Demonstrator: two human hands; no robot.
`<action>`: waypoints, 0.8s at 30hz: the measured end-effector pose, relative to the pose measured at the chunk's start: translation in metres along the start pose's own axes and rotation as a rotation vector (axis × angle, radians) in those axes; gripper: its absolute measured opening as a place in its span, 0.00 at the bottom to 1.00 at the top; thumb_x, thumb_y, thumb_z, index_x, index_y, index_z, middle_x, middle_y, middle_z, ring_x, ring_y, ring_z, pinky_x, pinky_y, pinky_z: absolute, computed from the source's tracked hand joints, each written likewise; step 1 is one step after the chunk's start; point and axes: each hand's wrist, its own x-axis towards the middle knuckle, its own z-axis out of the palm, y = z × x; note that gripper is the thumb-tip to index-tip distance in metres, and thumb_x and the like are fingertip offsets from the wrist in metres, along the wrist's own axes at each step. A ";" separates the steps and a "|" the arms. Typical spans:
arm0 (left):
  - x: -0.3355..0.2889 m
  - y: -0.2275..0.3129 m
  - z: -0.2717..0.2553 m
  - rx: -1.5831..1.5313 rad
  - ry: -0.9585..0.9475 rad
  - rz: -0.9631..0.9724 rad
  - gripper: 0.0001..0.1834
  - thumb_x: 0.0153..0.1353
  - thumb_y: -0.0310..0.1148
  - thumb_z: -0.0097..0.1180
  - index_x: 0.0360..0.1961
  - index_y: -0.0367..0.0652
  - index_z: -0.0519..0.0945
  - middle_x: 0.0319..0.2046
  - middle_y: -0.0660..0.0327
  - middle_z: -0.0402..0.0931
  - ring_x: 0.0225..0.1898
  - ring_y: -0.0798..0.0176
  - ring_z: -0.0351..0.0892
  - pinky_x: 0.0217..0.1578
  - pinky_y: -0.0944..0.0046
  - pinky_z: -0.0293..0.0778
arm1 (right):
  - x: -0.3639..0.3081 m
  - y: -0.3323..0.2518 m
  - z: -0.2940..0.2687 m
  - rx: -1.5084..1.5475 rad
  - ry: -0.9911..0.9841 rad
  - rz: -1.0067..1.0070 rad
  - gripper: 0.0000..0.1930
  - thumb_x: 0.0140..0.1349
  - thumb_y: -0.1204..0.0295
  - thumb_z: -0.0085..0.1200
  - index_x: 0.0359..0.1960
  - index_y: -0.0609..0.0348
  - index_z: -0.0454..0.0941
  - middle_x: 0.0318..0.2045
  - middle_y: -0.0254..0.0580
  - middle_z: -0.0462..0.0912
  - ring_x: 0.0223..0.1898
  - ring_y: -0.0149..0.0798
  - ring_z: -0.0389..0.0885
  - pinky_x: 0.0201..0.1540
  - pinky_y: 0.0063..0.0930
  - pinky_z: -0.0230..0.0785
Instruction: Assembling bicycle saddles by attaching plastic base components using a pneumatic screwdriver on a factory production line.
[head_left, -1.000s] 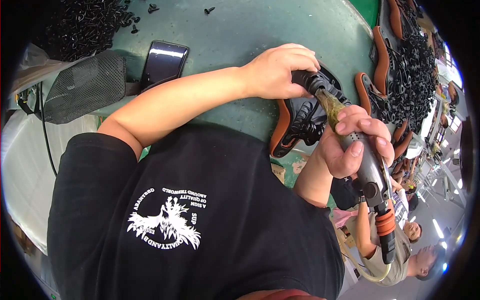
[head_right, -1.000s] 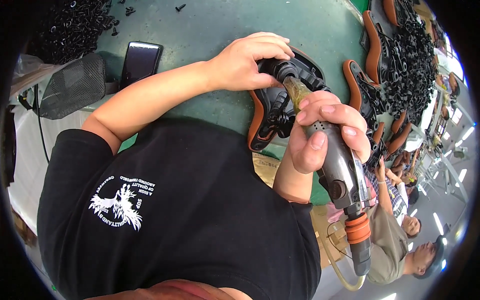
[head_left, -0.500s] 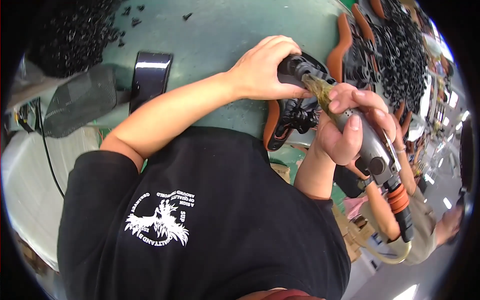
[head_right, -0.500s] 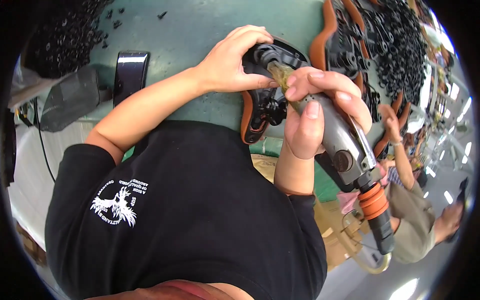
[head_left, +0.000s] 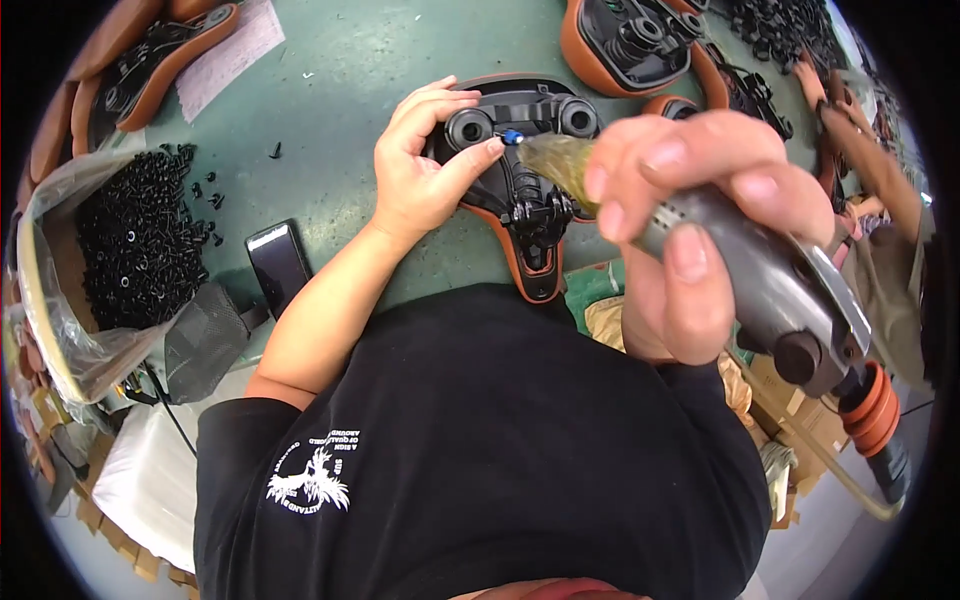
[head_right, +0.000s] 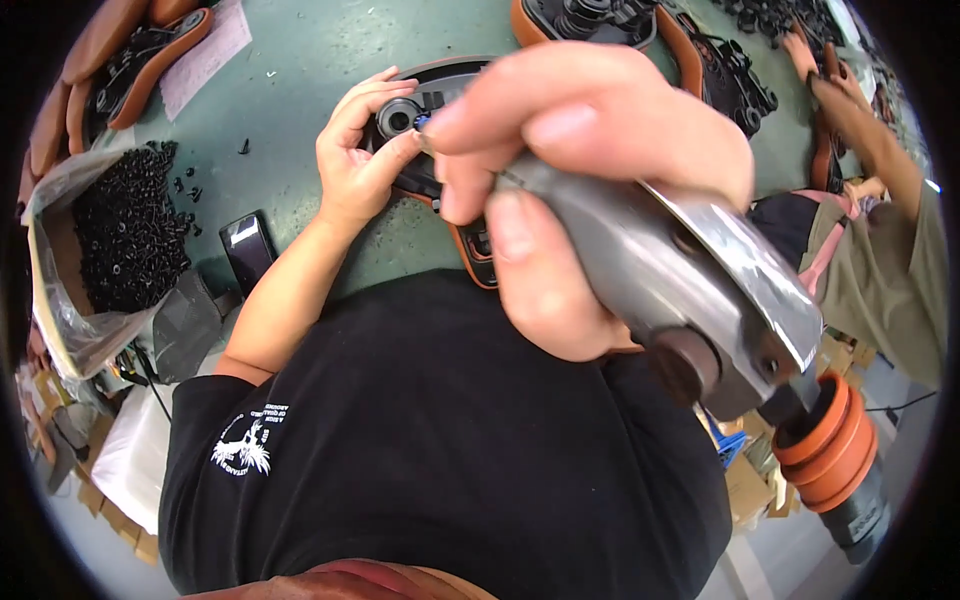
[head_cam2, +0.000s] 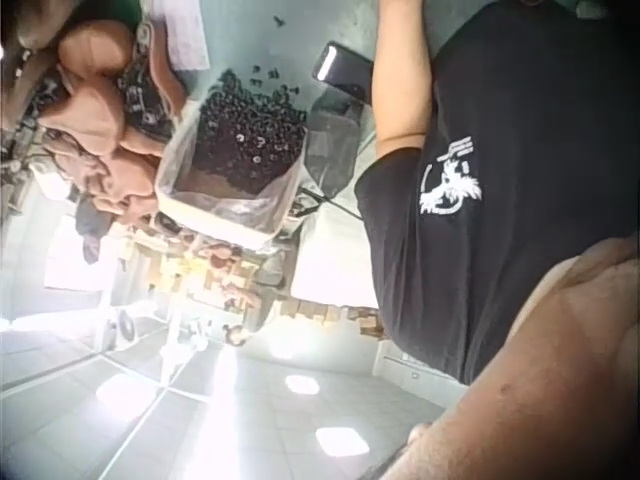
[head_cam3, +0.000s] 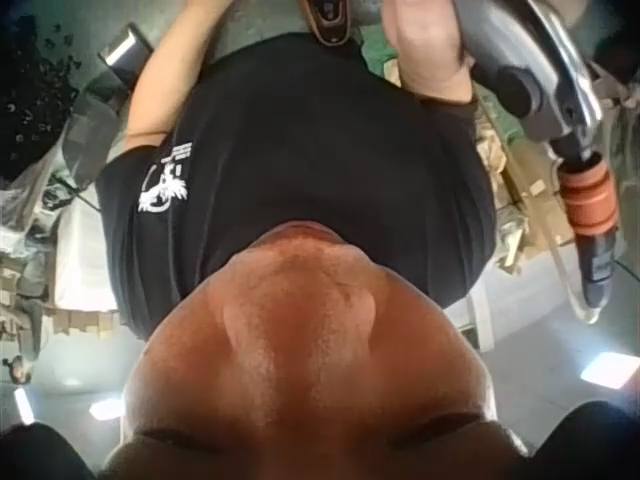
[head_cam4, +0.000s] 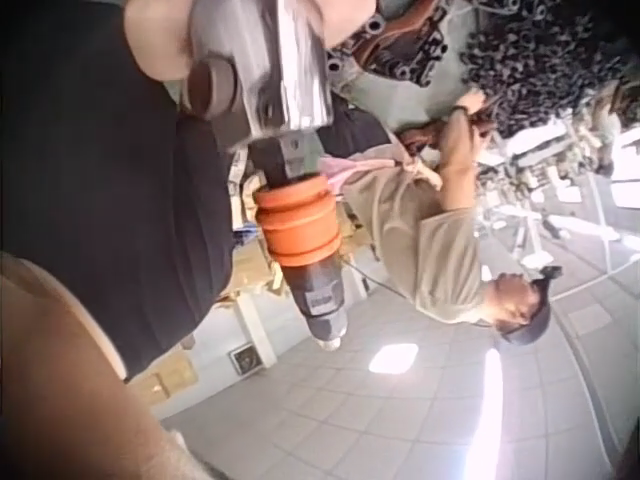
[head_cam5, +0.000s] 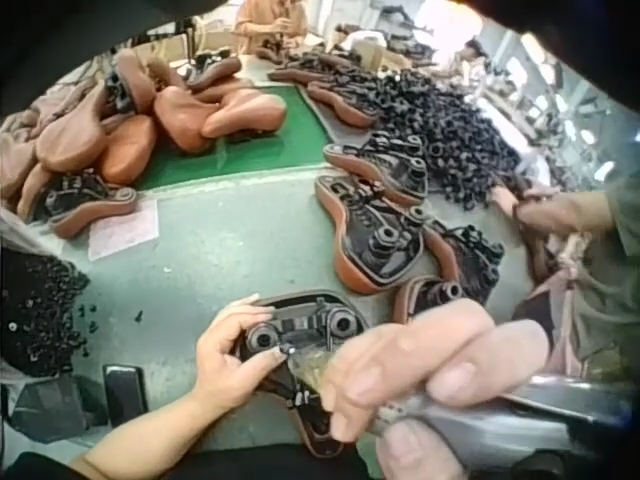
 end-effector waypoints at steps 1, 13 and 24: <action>0.000 -0.001 -0.001 0.003 -0.009 0.000 0.21 0.50 0.33 0.78 0.44 0.36 0.87 0.49 0.53 0.87 0.64 0.44 0.78 0.67 0.46 0.70 | -0.002 0.003 0.001 0.017 0.004 0.023 0.26 0.69 0.78 0.46 0.69 0.52 0.65 0.53 0.58 0.77 0.32 0.38 0.80 0.40 0.43 0.77; -0.006 -0.020 0.002 -0.028 0.073 0.022 0.21 0.45 0.32 0.75 0.43 0.40 0.87 0.47 0.55 0.88 0.59 0.46 0.83 0.65 0.48 0.75 | 0.008 0.039 0.036 -0.160 -0.167 0.142 0.16 0.68 0.82 0.55 0.55 0.59 0.67 0.45 0.59 0.79 0.33 0.41 0.81 0.42 0.43 0.82; -0.014 0.005 -0.011 0.030 0.074 -0.080 0.24 0.48 0.36 0.74 0.47 0.42 0.86 0.52 0.52 0.86 0.64 0.42 0.79 0.66 0.46 0.73 | 0.027 0.049 0.043 -0.201 -0.380 0.216 0.15 0.68 0.80 0.58 0.53 0.60 0.70 0.48 0.64 0.82 0.31 0.37 0.81 0.41 0.38 0.79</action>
